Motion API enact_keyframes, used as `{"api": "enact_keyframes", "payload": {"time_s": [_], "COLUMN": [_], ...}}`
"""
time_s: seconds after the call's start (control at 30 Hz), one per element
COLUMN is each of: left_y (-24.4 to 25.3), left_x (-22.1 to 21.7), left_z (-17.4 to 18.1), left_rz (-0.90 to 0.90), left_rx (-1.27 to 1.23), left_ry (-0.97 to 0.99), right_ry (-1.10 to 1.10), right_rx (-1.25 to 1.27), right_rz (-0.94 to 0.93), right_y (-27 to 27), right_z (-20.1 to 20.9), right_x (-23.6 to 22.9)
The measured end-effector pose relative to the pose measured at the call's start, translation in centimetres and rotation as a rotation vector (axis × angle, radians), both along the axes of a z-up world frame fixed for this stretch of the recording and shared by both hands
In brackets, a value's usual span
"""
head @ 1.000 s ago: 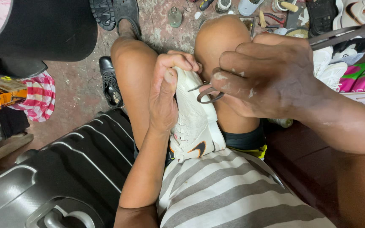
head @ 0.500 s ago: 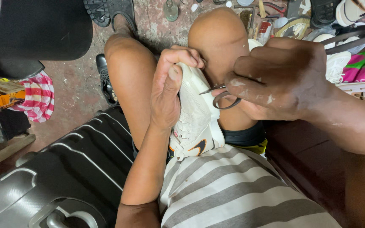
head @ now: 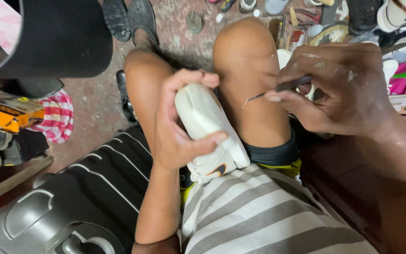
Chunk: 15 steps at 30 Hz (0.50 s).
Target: The person uses a curved metal tool to scrape and trim the white sole of a sneaker. They repeatedly scrape the edges and sides of the sole, occasionally wiping the surface with a cloth. The person works on one shoe at a time in a cluttered workshop.
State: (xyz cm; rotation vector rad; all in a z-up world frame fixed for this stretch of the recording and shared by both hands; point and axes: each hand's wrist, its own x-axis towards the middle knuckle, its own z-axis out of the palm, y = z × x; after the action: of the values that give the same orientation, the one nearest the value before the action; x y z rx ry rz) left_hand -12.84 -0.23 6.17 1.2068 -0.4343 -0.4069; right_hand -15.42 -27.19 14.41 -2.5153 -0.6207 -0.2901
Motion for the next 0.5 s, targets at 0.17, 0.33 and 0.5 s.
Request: {"api": "enact_keyframes", "payload": {"time_s": [0.17,0.33,0.5], "left_y": [0.2,-1.2,-2.2], "left_x": [-0.1,0.6,-0.1], "left_z": [3.6,4.2,3.3], "left_rz": [0.090,0.077,0.058], "left_rx": [0.260,0.314,0.375], "left_ry": [-0.493,-0.654,-0.711], "right_ry": [-0.017,-0.021,-0.083], "right_rx": [0.135,0.194,0.127], "right_rz": [0.039,0.053,0.125], "right_y": [1.3,2.2,2.1], "right_z": [2.0,2.5,1.3], "right_x": [0.4,0.4,0.9]}}
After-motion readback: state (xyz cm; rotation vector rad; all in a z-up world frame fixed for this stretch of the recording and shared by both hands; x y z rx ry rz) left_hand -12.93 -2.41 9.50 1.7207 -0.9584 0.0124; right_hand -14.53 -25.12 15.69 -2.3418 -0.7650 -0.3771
